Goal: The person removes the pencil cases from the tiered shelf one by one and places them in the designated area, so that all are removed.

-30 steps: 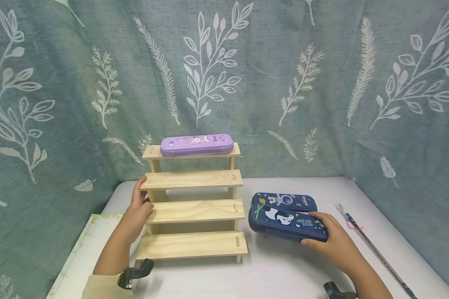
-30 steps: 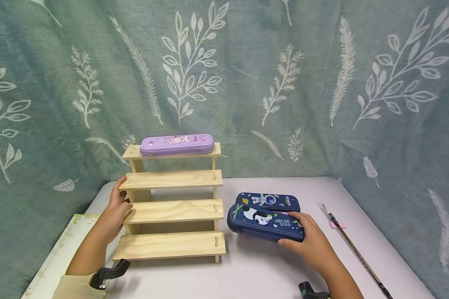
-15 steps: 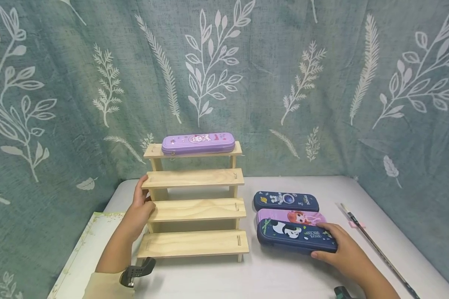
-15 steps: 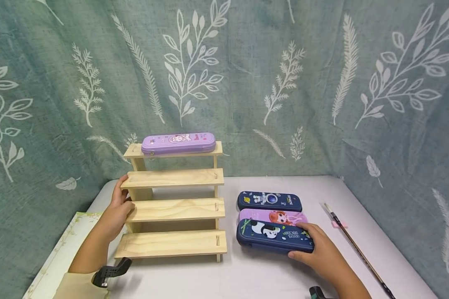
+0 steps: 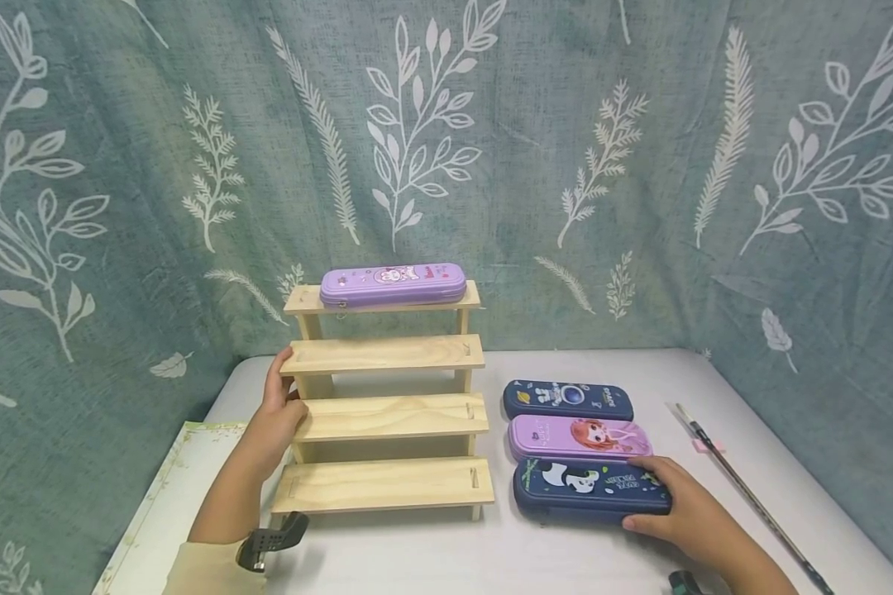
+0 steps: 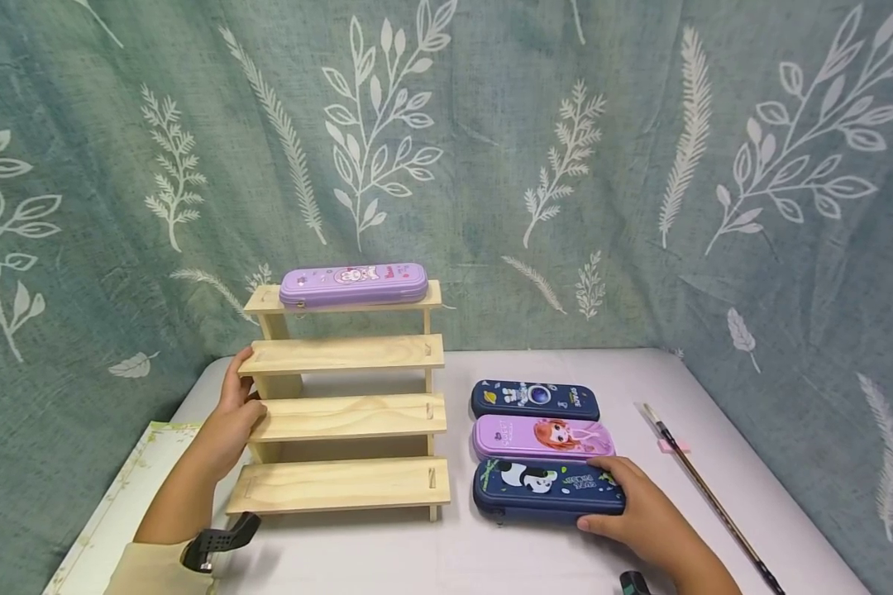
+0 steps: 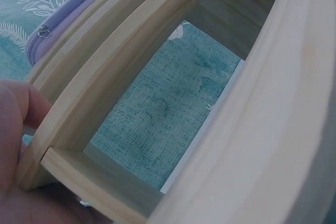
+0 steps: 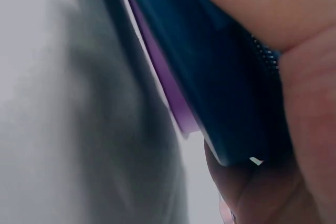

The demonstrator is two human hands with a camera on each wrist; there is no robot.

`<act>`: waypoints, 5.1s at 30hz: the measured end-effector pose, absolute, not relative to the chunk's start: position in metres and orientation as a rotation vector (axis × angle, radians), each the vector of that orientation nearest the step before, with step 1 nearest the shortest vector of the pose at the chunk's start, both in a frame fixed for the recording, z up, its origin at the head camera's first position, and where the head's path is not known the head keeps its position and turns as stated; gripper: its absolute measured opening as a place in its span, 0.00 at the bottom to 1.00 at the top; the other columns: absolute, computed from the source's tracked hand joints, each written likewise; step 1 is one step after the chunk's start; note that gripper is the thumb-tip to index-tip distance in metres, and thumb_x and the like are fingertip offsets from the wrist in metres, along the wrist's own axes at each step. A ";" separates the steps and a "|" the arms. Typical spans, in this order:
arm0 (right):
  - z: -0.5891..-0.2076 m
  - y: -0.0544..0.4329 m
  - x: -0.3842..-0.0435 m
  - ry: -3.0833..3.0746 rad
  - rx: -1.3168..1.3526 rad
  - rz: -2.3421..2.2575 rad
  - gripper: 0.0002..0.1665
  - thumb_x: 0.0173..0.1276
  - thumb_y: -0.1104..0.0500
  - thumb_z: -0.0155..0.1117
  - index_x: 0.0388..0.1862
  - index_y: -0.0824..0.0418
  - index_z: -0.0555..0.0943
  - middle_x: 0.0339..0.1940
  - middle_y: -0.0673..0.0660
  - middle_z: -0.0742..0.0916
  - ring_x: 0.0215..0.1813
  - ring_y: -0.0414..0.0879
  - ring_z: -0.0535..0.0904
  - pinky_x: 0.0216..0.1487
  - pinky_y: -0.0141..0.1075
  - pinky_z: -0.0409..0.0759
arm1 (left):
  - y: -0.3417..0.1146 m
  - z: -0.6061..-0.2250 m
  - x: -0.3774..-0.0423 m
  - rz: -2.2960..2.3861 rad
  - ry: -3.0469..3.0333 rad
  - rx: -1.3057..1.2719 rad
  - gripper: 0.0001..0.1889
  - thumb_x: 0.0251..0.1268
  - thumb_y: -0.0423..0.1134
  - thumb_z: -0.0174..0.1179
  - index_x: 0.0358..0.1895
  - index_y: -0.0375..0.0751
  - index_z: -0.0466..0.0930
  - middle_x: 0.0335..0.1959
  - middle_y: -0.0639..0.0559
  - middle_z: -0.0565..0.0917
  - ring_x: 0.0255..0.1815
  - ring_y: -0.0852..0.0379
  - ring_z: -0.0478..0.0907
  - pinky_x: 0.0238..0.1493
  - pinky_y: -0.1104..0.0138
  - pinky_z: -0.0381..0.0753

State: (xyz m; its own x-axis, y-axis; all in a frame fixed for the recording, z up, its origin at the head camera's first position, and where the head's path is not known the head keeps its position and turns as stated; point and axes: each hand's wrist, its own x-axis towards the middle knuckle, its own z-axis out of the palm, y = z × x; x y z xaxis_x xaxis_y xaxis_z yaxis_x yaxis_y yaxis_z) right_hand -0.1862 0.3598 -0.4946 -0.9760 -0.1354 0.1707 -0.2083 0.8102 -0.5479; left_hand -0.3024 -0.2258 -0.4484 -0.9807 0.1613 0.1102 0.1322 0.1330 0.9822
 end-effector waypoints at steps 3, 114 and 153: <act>-0.496 0.359 -0.187 -2.874 0.268 0.894 0.56 0.46 0.44 0.88 0.70 0.66 0.74 0.66 0.70 0.80 0.68 0.70 0.75 0.63 0.67 0.70 | -0.226 -0.448 -0.302 2.029 2.350 0.297 0.52 0.69 0.23 0.38 0.82 0.77 0.25 0.87 0.45 0.40 0.85 0.36 0.47 0.73 0.43 0.60; -0.300 0.122 -0.387 -2.707 0.648 1.144 0.59 0.61 0.44 0.81 0.83 0.59 0.61 0.80 0.64 0.66 0.79 0.60 0.66 0.77 0.52 0.67 | -0.231 -0.448 -0.301 2.017 2.384 0.289 0.53 0.67 0.25 0.40 0.82 0.77 0.25 0.87 0.47 0.40 0.85 0.37 0.47 0.73 0.42 0.58; -0.307 0.096 -0.409 -2.762 0.447 1.061 0.55 0.64 0.40 0.77 0.81 0.61 0.63 0.77 0.62 0.71 0.69 0.56 0.73 0.71 0.52 0.71 | -0.228 -0.448 -0.301 2.023 2.376 0.295 0.53 0.66 0.24 0.40 0.83 0.74 0.25 0.87 0.47 0.41 0.79 0.42 0.53 0.63 0.49 0.62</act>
